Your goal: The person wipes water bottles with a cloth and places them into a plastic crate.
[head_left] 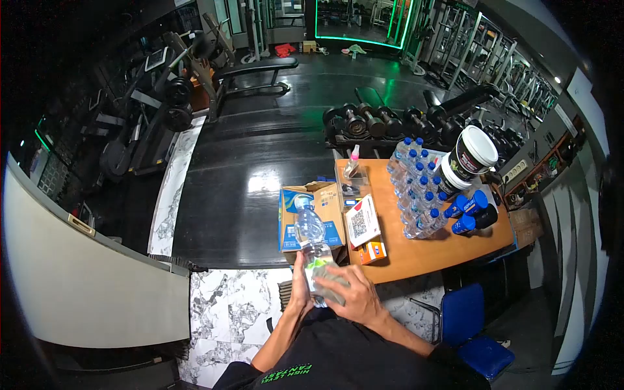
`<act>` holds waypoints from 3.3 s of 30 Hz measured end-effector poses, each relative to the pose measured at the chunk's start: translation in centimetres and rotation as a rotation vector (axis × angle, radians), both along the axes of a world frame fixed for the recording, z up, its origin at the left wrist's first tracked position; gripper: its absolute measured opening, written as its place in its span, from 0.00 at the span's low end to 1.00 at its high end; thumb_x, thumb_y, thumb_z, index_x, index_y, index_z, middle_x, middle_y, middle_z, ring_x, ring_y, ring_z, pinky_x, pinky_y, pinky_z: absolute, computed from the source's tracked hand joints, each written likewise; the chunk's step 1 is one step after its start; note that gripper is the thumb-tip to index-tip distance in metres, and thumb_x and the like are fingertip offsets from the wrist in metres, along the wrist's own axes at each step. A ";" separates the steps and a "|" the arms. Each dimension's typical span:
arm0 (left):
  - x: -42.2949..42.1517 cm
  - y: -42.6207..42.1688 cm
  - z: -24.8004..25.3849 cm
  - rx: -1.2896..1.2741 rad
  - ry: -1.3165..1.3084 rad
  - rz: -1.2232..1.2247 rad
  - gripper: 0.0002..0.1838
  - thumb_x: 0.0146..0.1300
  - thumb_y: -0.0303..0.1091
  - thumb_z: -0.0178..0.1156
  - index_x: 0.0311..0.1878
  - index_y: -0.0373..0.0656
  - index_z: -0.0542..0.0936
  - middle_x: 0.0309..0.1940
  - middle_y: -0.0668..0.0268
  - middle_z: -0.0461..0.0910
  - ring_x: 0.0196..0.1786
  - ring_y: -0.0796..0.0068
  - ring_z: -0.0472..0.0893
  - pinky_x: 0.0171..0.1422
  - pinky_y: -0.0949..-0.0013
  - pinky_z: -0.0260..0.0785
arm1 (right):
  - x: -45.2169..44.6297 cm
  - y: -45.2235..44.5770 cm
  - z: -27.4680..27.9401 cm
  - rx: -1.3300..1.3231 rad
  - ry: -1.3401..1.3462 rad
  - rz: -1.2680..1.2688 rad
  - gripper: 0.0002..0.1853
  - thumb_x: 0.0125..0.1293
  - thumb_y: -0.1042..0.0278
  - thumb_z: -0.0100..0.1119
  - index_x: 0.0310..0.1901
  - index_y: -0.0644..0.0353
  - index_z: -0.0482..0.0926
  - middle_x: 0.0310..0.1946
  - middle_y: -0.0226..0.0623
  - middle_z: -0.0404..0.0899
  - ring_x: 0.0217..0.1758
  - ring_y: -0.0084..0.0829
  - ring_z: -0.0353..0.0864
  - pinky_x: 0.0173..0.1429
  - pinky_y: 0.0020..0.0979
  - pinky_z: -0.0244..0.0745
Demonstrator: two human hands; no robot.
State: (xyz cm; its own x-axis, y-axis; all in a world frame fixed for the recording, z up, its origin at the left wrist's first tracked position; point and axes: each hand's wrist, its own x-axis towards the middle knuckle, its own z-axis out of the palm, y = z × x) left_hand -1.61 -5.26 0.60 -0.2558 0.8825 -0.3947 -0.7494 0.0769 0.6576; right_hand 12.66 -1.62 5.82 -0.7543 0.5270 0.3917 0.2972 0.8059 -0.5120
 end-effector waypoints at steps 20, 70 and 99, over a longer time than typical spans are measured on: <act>-1.7 0.8 -3.3 0.117 -0.043 0.052 0.36 0.66 0.67 0.41 0.58 0.43 0.71 0.41 0.60 0.80 0.42 0.68 0.81 0.47 0.64 0.75 | 0.9 1.7 -1.8 -0.258 0.078 0.185 0.28 0.48 0.76 0.67 0.55 0.47 0.79 0.51 0.40 0.73 0.54 0.42 0.72 0.59 0.37 0.69; -0.7 0.0 -3.6 0.169 -0.297 -0.028 0.44 0.60 0.75 0.37 0.56 0.42 0.72 0.47 0.59 0.78 0.48 0.63 0.80 0.53 0.59 0.75 | -1.1 1.0 -0.3 0.010 -0.027 0.098 0.32 0.42 0.71 0.70 0.55 0.43 0.78 0.58 0.31 0.71 0.55 0.41 0.68 0.59 0.38 0.71; 0.9 -0.3 -4.8 0.184 0.028 0.034 0.47 0.58 0.78 0.36 0.58 0.41 0.70 0.47 0.62 0.77 0.48 0.67 0.79 0.51 0.63 0.74 | 3.1 3.2 1.4 -0.417 0.323 0.428 0.34 0.44 0.75 0.69 0.58 0.51 0.75 0.53 0.37 0.74 0.56 0.41 0.74 0.61 0.39 0.70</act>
State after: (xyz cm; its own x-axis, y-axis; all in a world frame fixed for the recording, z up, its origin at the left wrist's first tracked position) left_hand -0.73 -5.54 -4.25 -0.2952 0.9298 -0.2199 -0.7310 -0.0716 0.6786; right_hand 15.78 1.57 7.25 -0.8094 0.3636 0.4612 -0.2240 0.5348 -0.8147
